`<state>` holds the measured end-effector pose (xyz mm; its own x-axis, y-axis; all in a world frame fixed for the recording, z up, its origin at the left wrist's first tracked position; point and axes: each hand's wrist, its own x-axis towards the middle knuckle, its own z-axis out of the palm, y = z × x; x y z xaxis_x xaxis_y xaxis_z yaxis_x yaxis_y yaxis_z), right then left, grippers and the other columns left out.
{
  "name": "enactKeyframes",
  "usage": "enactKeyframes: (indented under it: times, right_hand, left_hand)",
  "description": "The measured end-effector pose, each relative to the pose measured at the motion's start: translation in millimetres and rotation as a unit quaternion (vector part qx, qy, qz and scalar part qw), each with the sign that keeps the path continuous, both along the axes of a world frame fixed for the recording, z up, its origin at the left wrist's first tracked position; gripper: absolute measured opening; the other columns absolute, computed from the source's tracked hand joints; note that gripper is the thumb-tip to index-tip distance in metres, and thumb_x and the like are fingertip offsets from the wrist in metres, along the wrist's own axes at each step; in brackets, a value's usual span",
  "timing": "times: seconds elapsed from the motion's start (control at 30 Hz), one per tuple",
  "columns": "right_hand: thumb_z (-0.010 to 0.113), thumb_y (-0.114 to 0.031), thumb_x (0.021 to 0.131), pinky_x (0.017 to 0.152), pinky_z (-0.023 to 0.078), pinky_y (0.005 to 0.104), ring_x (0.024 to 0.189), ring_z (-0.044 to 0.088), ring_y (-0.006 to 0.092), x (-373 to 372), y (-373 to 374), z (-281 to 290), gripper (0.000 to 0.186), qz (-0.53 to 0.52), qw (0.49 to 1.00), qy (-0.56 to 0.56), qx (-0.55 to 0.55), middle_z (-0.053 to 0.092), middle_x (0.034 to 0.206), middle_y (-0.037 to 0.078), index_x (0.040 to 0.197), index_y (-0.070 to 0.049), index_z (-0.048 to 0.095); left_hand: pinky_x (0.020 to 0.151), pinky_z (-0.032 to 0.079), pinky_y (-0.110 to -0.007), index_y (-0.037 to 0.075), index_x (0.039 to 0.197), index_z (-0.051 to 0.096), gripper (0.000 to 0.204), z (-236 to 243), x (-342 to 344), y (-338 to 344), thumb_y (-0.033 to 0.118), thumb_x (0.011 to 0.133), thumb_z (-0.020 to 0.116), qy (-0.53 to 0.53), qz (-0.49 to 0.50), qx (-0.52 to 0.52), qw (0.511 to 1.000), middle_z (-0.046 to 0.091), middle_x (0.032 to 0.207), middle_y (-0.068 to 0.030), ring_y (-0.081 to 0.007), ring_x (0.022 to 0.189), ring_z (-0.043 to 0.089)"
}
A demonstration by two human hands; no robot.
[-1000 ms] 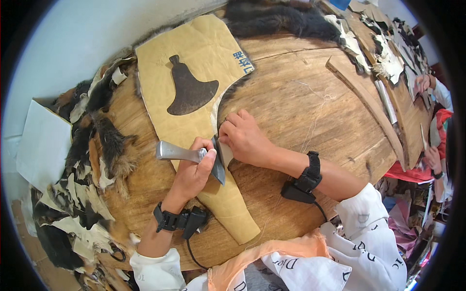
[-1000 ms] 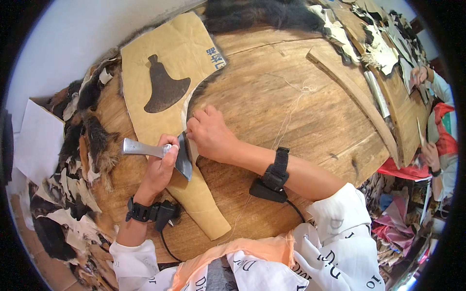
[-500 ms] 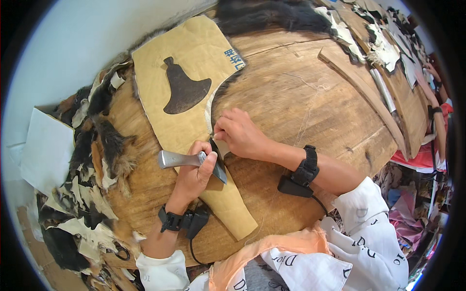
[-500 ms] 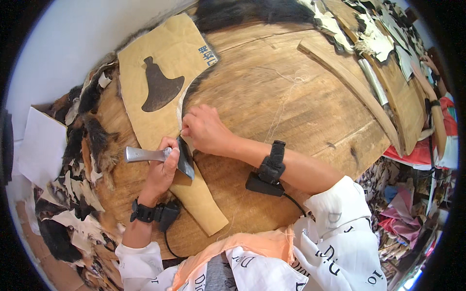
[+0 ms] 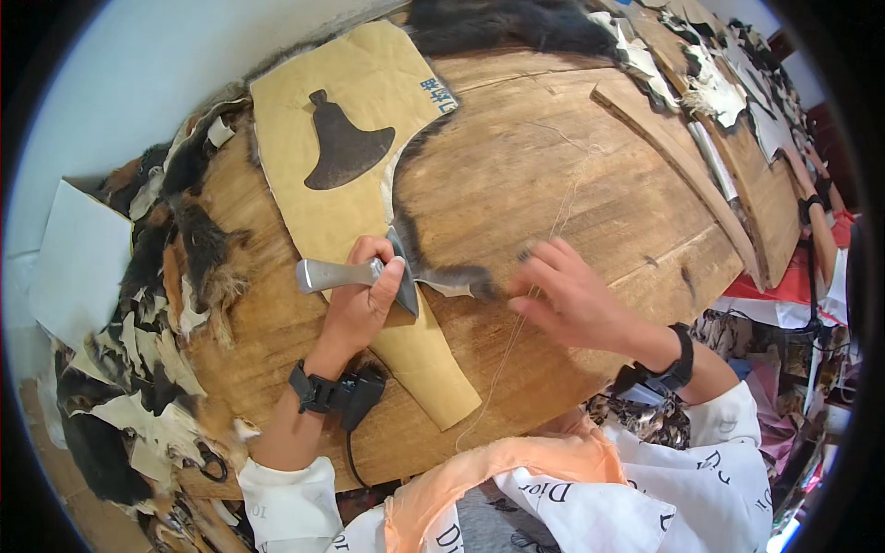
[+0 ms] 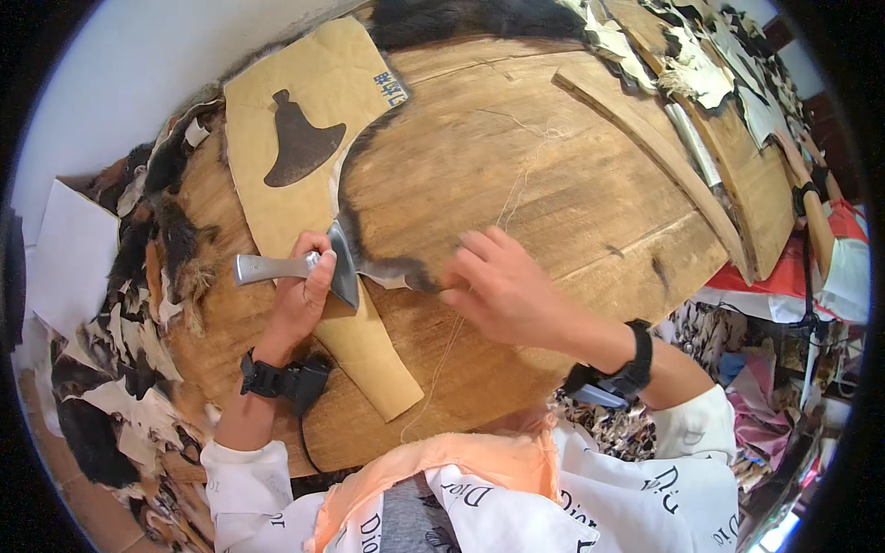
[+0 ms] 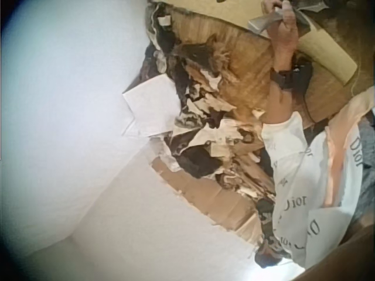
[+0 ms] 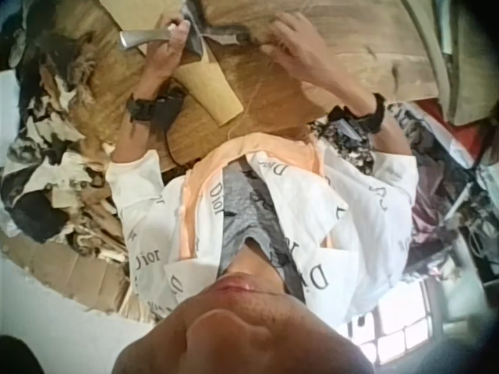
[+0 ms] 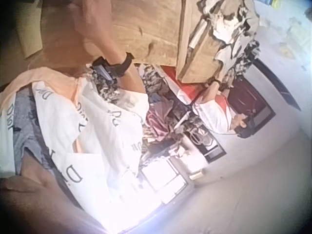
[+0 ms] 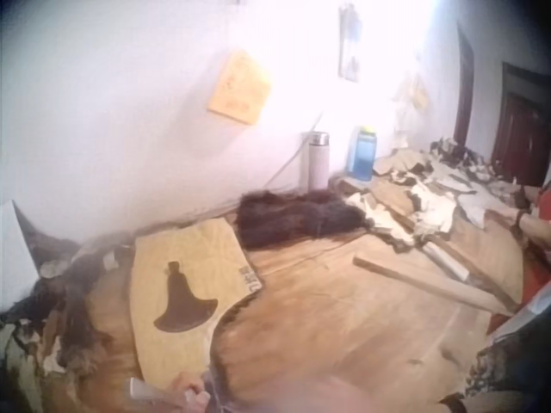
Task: Cutting and organizing pieces of processed fur using a half-moon knife and templates.
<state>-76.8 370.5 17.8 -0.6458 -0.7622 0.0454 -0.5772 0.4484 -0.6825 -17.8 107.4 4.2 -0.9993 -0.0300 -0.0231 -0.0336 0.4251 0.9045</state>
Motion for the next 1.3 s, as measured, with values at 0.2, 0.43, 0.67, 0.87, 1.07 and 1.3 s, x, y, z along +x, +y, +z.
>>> enactKeyframes:
  times: [0.2, 0.43, 0.67, 0.87, 1.07, 1.3]
  right_hand:
    - [0.064, -0.016, 0.074, 0.073, 0.042, 0.0399, 0.089, 0.053, 0.03, -3.2, -55.0, -16.8, 0.016, -0.044, 0.993, 0.094, -0.049, 0.056, 0.086, 0.012, 0.077, -0.004, 0.053]
    - [0.057, -0.006, 0.069, 0.067, 0.043, 0.0419, 0.077, 0.056, 0.0319, 5.2, -40.1, 19.4, 0.009, 0.063, 0.996, 0.068, -0.001, 0.056, 0.077, 0.012, 0.078, -0.006, 0.054]
    - [0.066, -0.014, 0.071, 0.087, 0.036, 0.0466, 0.11, 0.046, 0.0333, -1.0, -6.8, 45.0, 0.044, -0.058, 0.973, 0.194, 0.111, 0.051, 0.11, 0.015, 0.112, -0.007, 0.054]
    - [0.077, -0.018, 0.062, 0.084, 0.042, 0.0396, 0.101, 0.051, 0.0297, 21.3, -78.4, 39.2, 0.038, 0.144, 0.961, 0.069, -0.227, 0.054, 0.109, 0.013, 0.095, -0.005, 0.062]
    - [0.066, -0.006, 0.07, 0.059, 0.045, 0.0243, 0.075, 0.059, 0.0166, 1.8, -89.0, 41.7, 0.012, 0.068, 0.958, 0.025, -0.278, 0.06, 0.091, 0.008, 0.08, -0.001, 0.062]
    - [0.055, -0.014, 0.086, 0.052, 0.039, 0.0179, 0.061, 0.053, 0.0052, -40.6, -72.0, 49.5, 0.021, -0.071, 0.913, -0.274, -0.294, 0.059, 0.074, 0.002, 0.1, 0.0, 0.062]
  left_hand:
    - [0.073, 0.038, -0.026, 0.005, 0.09, 0.044, 0.024, -5.4, 2.0, 4.4, 0.029, 0.09, 0.05, -0.003, 0.008, 0.043, 0.999, 0.043, 0.086, -0.0033, -0.013, 0.079, 0.042]
    - [0.072, 0.038, -0.027, 0.006, 0.09, 0.045, 0.024, -11.1, 0.5, 3.1, 0.029, 0.089, 0.052, 0.028, 0.002, -0.019, 0.999, 0.043, 0.086, -0.004, -0.0138, 0.078, 0.043]
    - [0.068, 0.038, -0.029, 0.006, 0.088, 0.045, 0.022, 9.8, 30.1, 5.9, 0.027, 0.087, 0.051, 0.017, 0.023, 0.026, 0.999, 0.044, 0.083, -0.0064, -0.0169, 0.076, 0.045]
    - [0.066, 0.044, -0.035, 0.004, 0.094, 0.052, 0.017, 18.6, 45.5, 51.9, 0.015, 0.082, 0.057, 0.144, -0.018, -0.03, 0.989, 0.051, 0.088, -0.0107, -0.0233, 0.076, 0.053]
    - [0.059, 0.045, -0.028, 0.005, 0.116, 0.049, 0.036, 33.0, 74.0, 18.7, 0.019, 0.084, 0.058, 0.001, 0.099, -0.057, 0.994, 0.053, 0.101, -0.0114, -0.0176, 0.072, 0.057]
    - [0.051, 0.041, -0.017, 0.006, 0.128, 0.046, 0.039, 29.4, 85.4, -17.9, 0.02, 0.091, 0.049, -0.189, 0.203, 0.372, 0.886, 0.059, 0.097, -0.0067, -0.0066, 0.058, 0.054]
